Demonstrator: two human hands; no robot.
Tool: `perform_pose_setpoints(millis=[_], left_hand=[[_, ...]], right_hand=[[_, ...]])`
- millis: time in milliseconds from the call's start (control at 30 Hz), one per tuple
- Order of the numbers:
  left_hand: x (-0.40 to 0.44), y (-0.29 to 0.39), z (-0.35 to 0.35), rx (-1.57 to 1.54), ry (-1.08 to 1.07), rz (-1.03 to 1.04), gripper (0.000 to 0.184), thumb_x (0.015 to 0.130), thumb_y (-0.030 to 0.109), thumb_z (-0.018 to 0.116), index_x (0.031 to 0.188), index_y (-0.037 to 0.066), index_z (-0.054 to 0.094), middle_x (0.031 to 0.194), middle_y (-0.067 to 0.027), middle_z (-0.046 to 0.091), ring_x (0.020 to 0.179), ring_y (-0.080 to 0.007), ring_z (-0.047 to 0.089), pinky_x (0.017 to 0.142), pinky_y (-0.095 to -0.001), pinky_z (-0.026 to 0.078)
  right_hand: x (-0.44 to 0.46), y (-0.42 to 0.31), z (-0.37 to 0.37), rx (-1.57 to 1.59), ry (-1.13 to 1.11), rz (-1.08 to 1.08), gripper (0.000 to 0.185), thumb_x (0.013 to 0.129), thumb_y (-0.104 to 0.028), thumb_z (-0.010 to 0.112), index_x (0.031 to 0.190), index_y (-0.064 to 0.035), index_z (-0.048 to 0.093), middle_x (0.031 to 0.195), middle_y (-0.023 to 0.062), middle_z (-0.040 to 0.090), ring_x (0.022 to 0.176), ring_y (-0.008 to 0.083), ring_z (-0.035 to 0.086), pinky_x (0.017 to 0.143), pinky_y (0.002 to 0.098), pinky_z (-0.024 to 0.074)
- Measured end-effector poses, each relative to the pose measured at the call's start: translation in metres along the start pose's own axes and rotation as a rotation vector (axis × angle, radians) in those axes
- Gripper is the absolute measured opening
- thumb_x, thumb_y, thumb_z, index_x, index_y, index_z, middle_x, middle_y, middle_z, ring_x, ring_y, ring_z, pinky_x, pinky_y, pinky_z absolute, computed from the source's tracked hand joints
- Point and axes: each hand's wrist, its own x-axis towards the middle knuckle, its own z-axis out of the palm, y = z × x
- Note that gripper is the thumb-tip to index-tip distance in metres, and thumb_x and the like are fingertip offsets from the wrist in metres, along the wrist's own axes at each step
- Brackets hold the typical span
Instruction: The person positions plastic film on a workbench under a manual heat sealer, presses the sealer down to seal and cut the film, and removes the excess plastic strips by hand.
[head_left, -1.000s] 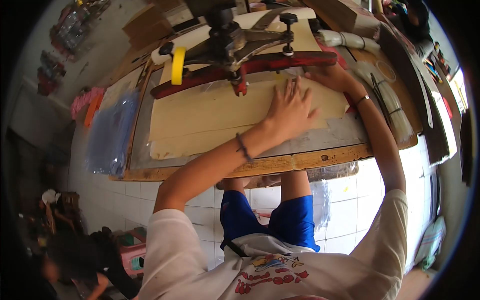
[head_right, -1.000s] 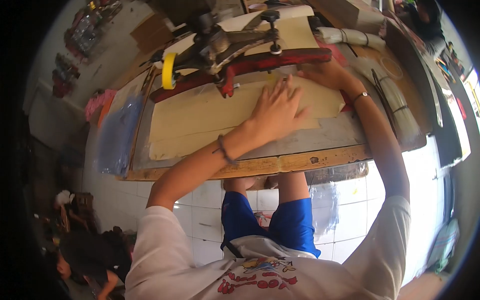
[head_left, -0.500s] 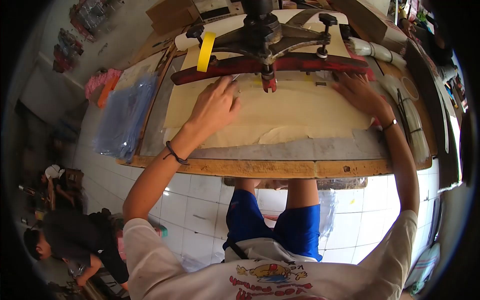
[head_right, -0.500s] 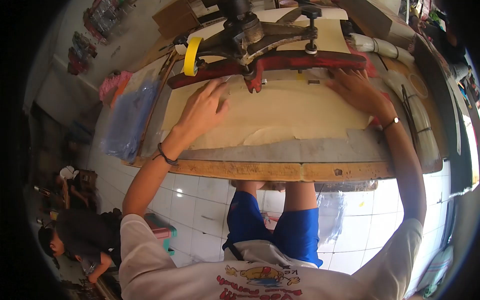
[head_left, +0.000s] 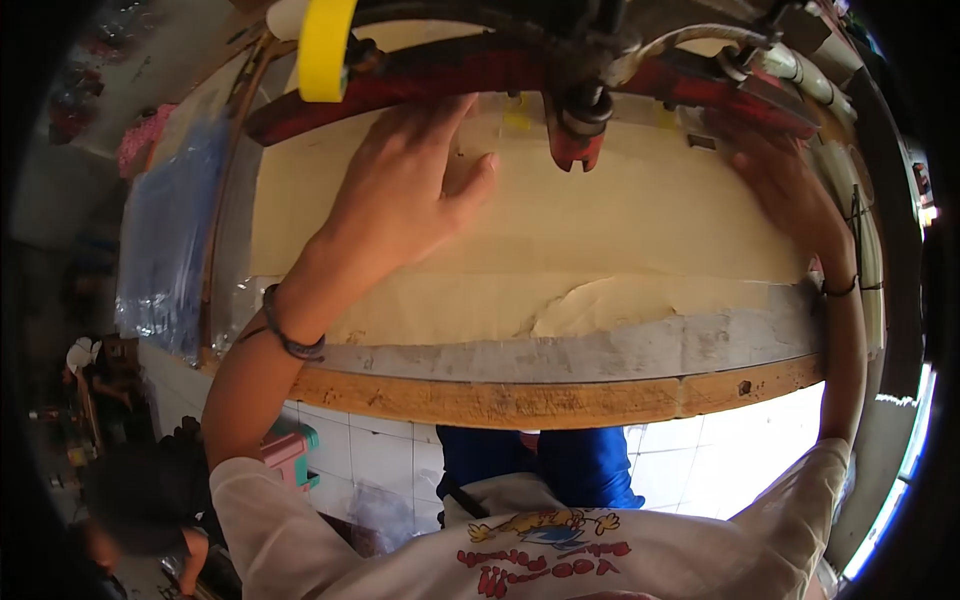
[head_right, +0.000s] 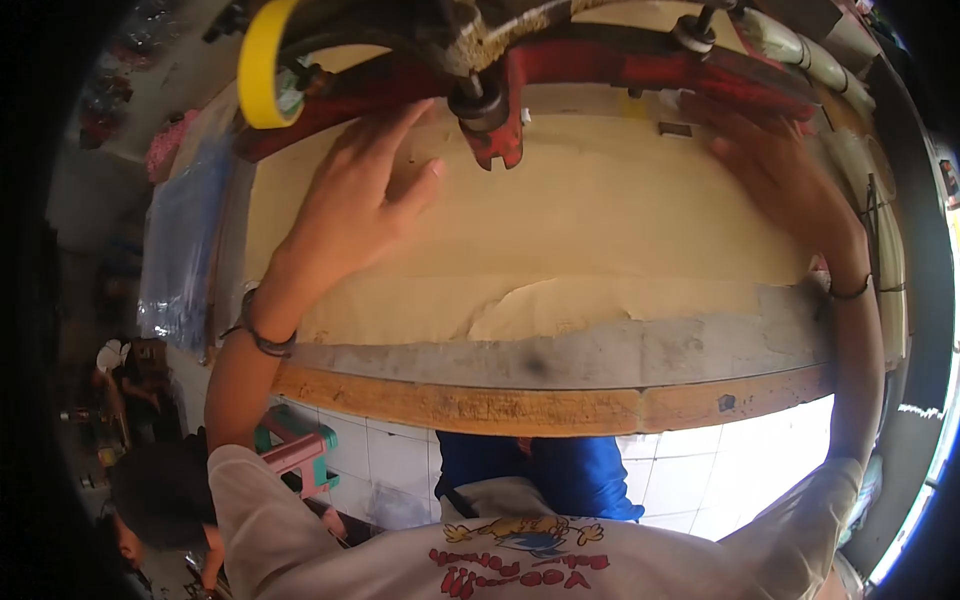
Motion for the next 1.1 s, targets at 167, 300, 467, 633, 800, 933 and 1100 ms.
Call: perform_pose_setpoints(millis=[167, 300, 467, 633, 800, 933, 1100], left_hand=[[-0.001, -0.003, -0.006, -0.017, -0.052, 0.044, 0.057, 0.1, 0.025, 0.064, 0.15, 0.001, 0.048, 0.148, -0.0242, 0.054, 0.14, -0.0417, 0.048, 0.118, -0.0455, 0.036], [-0.002, 0.0, -0.01, -0.06, -0.127, -0.025, 0.059, 0.102, 0.025, 0.063, 0.152, 0.001, 0.044, 0.155, -0.025, 0.046, 0.147, -0.0417, 0.04, 0.122, -0.0451, 0.03], [-0.005, -0.009, -0.006, -0.059, -0.106, -0.007, 0.066, 0.096, 0.027, 0.069, 0.153, 0.004, 0.045, 0.15, -0.0217, 0.051, 0.141, -0.0414, 0.045, 0.119, -0.0478, 0.034], [-0.001, -0.01, -0.007, -0.07, -0.146, 0.078, 0.067, 0.096, 0.028, 0.069, 0.154, 0.004, 0.044, 0.152, -0.0222, 0.05, 0.142, -0.0418, 0.044, 0.12, -0.0483, 0.032], [-0.001, -0.01, -0.01, -0.069, -0.186, 0.028, 0.068, 0.096, 0.027, 0.07, 0.154, 0.004, 0.044, 0.153, -0.0217, 0.049, 0.144, -0.0417, 0.042, 0.121, -0.0487, 0.03], [0.0, -0.01, -0.01, -0.098, -0.197, 0.027, 0.068, 0.096, 0.029, 0.069, 0.154, 0.004, 0.044, 0.154, -0.0219, 0.048, 0.145, -0.0417, 0.04, 0.122, -0.0489, 0.029], [0.002, -0.01, -0.013, -0.108, -0.208, 0.034, 0.068, 0.096, 0.032, 0.068, 0.154, 0.004, 0.043, 0.155, -0.0217, 0.047, 0.146, -0.0413, 0.039, 0.122, -0.0487, 0.028]], right_hand=[[0.0, -0.001, 0.007, -0.187, 0.038, -0.019, 0.047, 0.107, -0.032, 0.052, 0.149, -0.0109, 0.055, 0.152, 0.0167, 0.053, 0.144, 0.037, 0.043, 0.123, 0.0488, 0.0255], [-0.002, -0.005, 0.006, -0.262, 0.054, -0.019, 0.05, 0.108, -0.041, 0.05, 0.147, -0.0087, 0.055, 0.151, 0.019, 0.051, 0.143, 0.0364, 0.044, 0.122, 0.0484, 0.0276], [-0.008, 0.001, 0.014, -0.247, 0.038, 0.042, 0.054, 0.109, -0.044, 0.048, 0.146, -0.0052, 0.053, 0.141, 0.0224, 0.056, 0.137, 0.0366, 0.05, 0.118, 0.0478, 0.0327], [-0.012, 0.005, 0.008, -0.234, -0.065, 0.141, 0.064, 0.108, -0.044, 0.051, 0.153, -0.0003, 0.043, 0.152, 0.0272, 0.045, 0.146, 0.0409, 0.041, 0.119, 0.0512, 0.0313], [-0.01, 0.001, 0.01, -0.257, -0.003, 0.15, 0.069, 0.107, -0.048, 0.051, 0.153, 0.0019, 0.039, 0.149, 0.0277, 0.047, 0.143, 0.0414, 0.042, 0.118, 0.0509, 0.0319], [-0.007, 0.003, 0.004, -0.163, -0.094, 0.176, 0.069, 0.107, -0.05, 0.05, 0.152, 0.0013, 0.041, 0.143, 0.0268, 0.053, 0.14, 0.0404, 0.046, 0.117, 0.049, 0.0333], [-0.002, -0.007, -0.006, -0.033, -0.14, 0.197, 0.064, 0.107, -0.051, 0.05, 0.149, -0.0033, 0.049, 0.141, 0.0235, 0.058, 0.137, 0.0377, 0.05, 0.117, 0.046, 0.0348]])
